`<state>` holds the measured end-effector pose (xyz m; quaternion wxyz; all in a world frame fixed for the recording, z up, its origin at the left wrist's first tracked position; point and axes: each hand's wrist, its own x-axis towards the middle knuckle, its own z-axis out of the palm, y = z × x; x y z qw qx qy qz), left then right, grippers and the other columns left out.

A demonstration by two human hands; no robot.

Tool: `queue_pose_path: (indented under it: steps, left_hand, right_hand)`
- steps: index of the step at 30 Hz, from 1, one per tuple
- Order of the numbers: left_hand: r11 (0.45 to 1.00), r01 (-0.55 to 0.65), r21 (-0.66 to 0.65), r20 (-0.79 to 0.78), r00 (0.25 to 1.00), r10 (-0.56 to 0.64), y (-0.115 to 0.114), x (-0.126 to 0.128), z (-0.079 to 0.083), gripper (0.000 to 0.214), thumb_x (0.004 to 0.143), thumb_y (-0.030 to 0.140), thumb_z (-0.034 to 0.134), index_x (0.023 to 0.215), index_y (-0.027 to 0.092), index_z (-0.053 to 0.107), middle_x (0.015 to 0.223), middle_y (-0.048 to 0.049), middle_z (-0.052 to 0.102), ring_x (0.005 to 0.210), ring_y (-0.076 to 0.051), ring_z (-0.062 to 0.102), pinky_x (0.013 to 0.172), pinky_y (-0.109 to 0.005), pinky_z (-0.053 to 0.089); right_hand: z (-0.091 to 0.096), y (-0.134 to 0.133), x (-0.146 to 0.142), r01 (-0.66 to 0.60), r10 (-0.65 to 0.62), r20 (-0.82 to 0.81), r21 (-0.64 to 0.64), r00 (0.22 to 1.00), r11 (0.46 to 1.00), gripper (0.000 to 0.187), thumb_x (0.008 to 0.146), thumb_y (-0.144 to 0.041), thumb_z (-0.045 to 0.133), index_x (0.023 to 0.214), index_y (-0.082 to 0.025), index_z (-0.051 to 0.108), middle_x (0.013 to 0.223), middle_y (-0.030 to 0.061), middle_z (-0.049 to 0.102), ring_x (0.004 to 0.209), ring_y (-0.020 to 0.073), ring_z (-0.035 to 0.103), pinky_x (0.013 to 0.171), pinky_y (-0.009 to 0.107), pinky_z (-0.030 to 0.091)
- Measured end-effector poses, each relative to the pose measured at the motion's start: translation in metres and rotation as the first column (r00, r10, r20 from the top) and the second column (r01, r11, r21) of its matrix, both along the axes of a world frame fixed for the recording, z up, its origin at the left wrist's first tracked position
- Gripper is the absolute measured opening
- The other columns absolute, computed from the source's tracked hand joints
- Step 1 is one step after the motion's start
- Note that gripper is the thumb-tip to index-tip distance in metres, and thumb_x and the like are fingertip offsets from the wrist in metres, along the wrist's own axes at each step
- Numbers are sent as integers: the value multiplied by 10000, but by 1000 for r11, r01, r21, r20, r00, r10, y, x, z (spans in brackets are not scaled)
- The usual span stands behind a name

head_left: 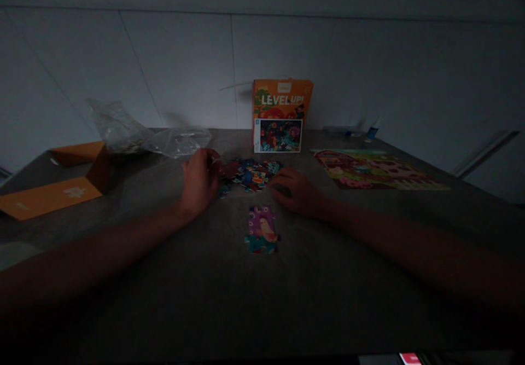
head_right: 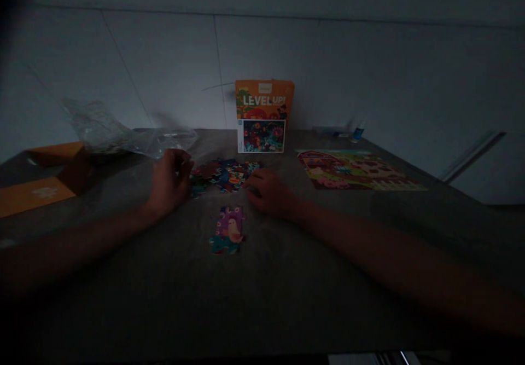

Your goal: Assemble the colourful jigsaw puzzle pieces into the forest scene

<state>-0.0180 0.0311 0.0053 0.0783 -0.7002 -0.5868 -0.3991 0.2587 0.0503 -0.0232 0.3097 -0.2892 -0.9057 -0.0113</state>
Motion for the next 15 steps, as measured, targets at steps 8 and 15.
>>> queue_pose_path:
  steps: [8, 15]
  left_hand:
    - [964, -90, -250, -172, 984, 47, 13, -5, -5, 199, 919, 236, 574, 1042, 200, 726, 1055, -111, 688, 1062, -326, 644, 904, -465, 445]
    - [986, -33, -163, -252, 968, -9, 5, 0, -7, 291, 901, 376, 601, 1088, 194, 730, 1035, -133, 717, 1100, -380, 597, 939, -548, 457]
  right_hand:
    - [1, 0, 1, -16, 16, 0, -8, 1000, 1000, 148, 927, -165, 608, 1011, -152, 729, 1032, 114, 691, 993, 240, 656, 896, 402, 546]
    - [-1, 2, 0, -17, 17, -9, -1, 1000, 1000, 158, 933, -175, 592, 1003, -162, 734, 1019, 101, 694, 976, 224, 649, 879, 386, 538]
